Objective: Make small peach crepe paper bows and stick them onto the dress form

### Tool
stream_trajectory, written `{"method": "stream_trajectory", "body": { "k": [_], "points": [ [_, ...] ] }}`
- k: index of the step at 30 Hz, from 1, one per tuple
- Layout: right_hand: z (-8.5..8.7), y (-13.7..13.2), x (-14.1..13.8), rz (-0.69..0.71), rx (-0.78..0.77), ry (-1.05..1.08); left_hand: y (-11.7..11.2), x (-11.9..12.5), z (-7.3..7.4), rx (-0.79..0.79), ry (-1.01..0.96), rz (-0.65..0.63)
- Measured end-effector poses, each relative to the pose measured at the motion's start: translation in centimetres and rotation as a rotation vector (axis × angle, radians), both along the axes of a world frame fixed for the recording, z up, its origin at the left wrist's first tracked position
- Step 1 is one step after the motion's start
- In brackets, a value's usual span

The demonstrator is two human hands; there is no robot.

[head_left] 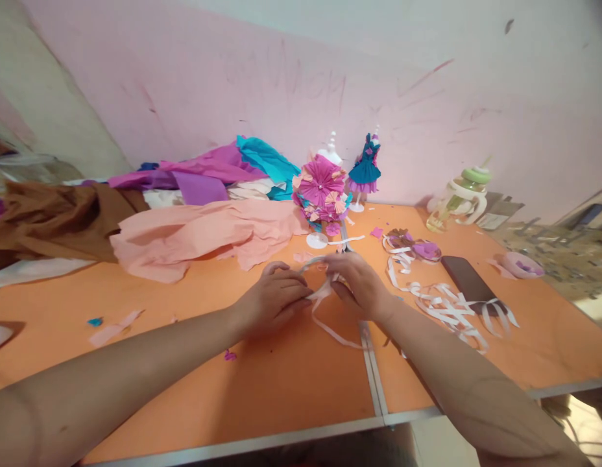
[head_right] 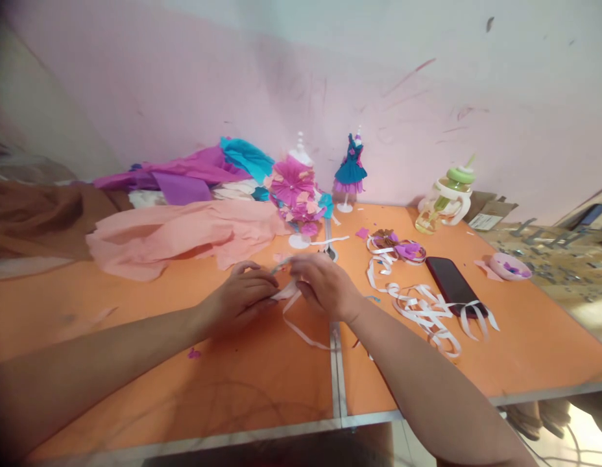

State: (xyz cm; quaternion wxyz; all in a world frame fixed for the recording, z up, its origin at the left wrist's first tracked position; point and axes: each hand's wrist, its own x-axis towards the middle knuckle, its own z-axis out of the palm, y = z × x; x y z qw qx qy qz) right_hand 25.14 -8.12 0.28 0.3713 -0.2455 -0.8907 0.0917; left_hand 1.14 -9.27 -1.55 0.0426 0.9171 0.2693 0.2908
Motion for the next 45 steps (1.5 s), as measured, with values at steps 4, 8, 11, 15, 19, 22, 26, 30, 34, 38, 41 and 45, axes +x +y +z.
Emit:
{"method": "stream_trajectory", "body": {
  "k": [4, 8, 11, 15, 19, 22, 26, 30, 34, 38, 41, 45],
  "points": [
    [-1.0, -0.2, -1.5, -0.107, -0.492, 0.32, 0.7, -0.1, -0.6, -0.02, -0.071, 0.04],
    [-1.2, -0.3, -2.2, -0.219, -0.629, 0.217, 1.2, -0.1, -0.8, -0.004, 0.02, 0.178],
    [-0.8, -0.5, -2.2, -0.384, -0.474, 0.213, 1.1, 0.1, -0.4, -0.069, 0.035, 0.317],
    [-0.5, -1.3, -2.1, -0.44, -0.055, 0.06, 0.6, 0.7, 0.0, -0.391, -0.208, 0.35],
    [-1.0, -2.3, -2.7, -0.347, 0.289, -0.228, -0.2, 1.4, 0.2, -0.717, -0.558, 0.259],
    [-1.5, -2.4, -3.0, -0.345, 0.349, -0.297, -0.8, 1.7, 0.4, -0.892, -0.677, 0.091],
    [-1.5, -2.1, -2.8, -0.394, 0.364, -0.294, -0.9, 1.8, 0.3, -1.03, -0.743, -0.054],
    [-1.2, -2.3, -2.9, -0.367, 0.308, -0.254, -0.6, 1.8, -0.1, -1.065, -0.784, -0.03],
    [-1.0, -2.6, -3.2, -0.334, 0.193, -0.126, -0.3, 1.7, -0.2, -1.024, -0.801, 0.026],
    [-1.2, -2.6, -3.2, -0.411, 0.095, -0.048, -0.3, 1.9, 0.0, -1.006, -0.754, 0.027],
    [-1.2, -2.5, -3.4, -0.431, 0.027, -0.028, -0.5, 2.0, 0.0, -1.001, -0.779, 0.026],
    [-1.2, -2.3, -3.8, -0.393, -0.252, 0.107, -0.5, 1.8, -0.1, -1.011, -0.85, -0.007]
  ]
}}
